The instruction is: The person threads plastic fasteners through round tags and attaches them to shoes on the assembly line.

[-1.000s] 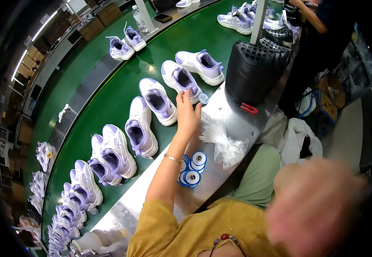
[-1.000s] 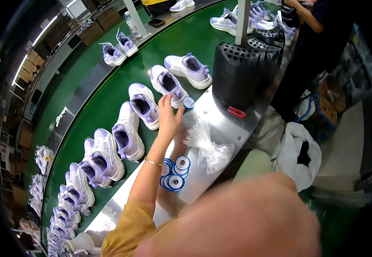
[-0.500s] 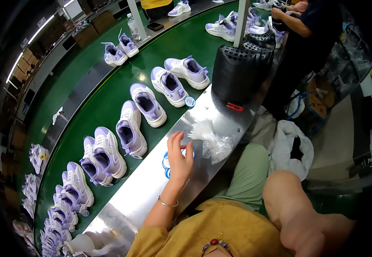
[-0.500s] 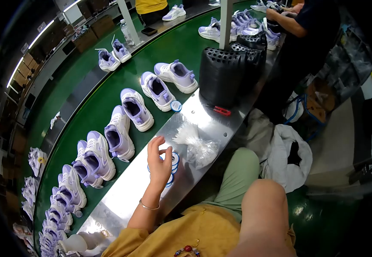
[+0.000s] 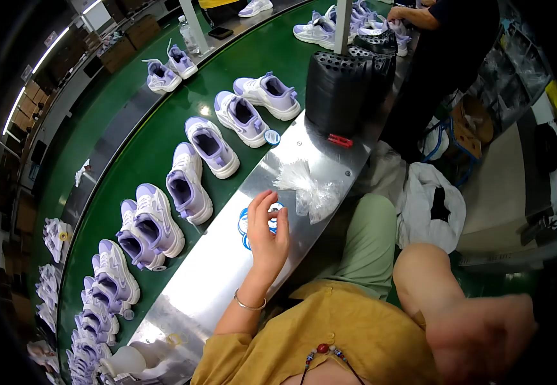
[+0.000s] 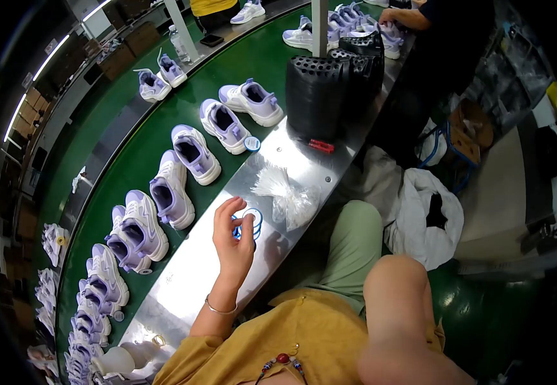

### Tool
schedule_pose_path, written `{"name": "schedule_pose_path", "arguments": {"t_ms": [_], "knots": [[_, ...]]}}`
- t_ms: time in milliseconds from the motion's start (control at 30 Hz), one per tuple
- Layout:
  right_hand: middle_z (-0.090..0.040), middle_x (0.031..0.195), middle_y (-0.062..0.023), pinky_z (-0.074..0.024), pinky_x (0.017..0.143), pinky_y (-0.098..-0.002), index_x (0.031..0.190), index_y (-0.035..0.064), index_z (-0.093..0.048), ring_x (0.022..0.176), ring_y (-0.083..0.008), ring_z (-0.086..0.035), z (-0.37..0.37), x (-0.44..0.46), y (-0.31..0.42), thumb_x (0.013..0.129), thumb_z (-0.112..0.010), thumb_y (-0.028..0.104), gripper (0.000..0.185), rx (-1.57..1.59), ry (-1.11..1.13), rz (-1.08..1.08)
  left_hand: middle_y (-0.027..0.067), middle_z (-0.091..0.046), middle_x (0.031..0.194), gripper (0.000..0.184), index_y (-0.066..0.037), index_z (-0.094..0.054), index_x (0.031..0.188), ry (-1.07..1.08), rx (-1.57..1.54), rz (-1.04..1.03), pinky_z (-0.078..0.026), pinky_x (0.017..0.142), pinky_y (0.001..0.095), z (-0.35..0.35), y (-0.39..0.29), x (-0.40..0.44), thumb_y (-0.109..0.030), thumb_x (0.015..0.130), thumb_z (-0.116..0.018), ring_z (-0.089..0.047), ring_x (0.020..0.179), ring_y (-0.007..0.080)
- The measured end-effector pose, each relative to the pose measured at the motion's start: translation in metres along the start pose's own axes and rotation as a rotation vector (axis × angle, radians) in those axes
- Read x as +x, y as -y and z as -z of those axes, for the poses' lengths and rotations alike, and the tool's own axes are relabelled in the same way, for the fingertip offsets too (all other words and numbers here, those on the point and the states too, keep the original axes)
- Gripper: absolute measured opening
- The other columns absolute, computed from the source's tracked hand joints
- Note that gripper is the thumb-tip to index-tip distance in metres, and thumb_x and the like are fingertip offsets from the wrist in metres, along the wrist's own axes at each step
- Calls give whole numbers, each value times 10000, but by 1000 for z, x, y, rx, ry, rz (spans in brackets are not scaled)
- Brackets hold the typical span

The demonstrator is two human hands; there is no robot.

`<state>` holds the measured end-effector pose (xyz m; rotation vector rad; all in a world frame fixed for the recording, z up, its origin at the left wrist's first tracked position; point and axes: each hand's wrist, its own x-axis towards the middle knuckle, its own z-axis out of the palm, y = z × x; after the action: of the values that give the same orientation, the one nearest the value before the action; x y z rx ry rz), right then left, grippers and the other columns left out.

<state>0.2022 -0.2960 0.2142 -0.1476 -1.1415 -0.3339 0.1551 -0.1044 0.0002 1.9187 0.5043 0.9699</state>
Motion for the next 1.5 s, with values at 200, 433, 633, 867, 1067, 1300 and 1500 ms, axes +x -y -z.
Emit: {"name": "schedule_pose_path", "arguments": {"t_ms": [200, 433, 633, 867, 1067, 1300, 1500], "knots": [[-546, 775, -28, -391, 576, -273, 840, 53, -528, 661, -138, -483, 0, 2, 6, 803, -566, 29, 58, -36, -15, 42, 163, -509, 1147, 273, 25, -528, 1102, 8, 11, 47, -531, 687, 270, 1, 4, 1, 33, 831, -562, -580, 960, 227], [-539, 768, -23, -384, 564, -283, 809, 63, -517, 648, -142, -472, 21, 0, -4, 788, -571, 24, 69, -157, -153, 5, 120, -518, 1105, 220, 3, -542, 1087, 77, -407, 181, -505, 704, 247, 14, -37, 11, 23, 870, -514, -585, 952, 174], [-550, 876, -118, -423, 640, -307, 909, 21, -546, 720, -188, -501, 67, -29, -66, 874, -406, 91, 161, -488, -24, -578, 165, -561, 946, 304, -9, -592, 988, 306, -985, -448, -472, 729, 344, 56, -138, 33, -253, 935, -419, -558, 865, 266], [-597, 788, -56, -427, 629, -234, 865, -22, -611, 683, -98, -537, 183, -136, -150, 858, -565, 86, 118, -944, 37, -1072, 126, -574, 1112, 486, -102, -653, 1019, 693, -1187, -666, -440, 795, 345, 55, -148, 43, -461, 957, -332, -508, 990, 276], [-599, 791, -123, -442, 630, -309, 814, 13, -620, 692, -229, -573, 224, -178, -183, 800, -584, 92, 88, -1201, 117, -1129, -1, -590, 903, 391, -141, -669, 802, 281, -960, -255, -373, 771, 318, 69, -193, 19, -416, 927, -421, -463, 896, 196], [-594, 822, -172, -454, 734, -407, 772, 33, -643, 822, -332, -576, 239, -202, -211, 778, -557, 136, 134, -1266, 434, -1237, -35, -585, 934, 37, -82, -664, 800, 98, -864, -667, -367, 804, 339, 81, -169, 40, -95, 765, -664, -459, 997, 209], [-616, 909, -190, -453, 773, -423, 787, 52, -673, 887, -332, -589, 238, -206, -224, 730, -614, 190, 160, -1498, 678, -1344, -36, -583, 946, 98, -91, -665, 842, -130, -872, -654, -376, 783, 342, 66, -172, 39, -154, 767, -669, -463, 965, 205]]}}
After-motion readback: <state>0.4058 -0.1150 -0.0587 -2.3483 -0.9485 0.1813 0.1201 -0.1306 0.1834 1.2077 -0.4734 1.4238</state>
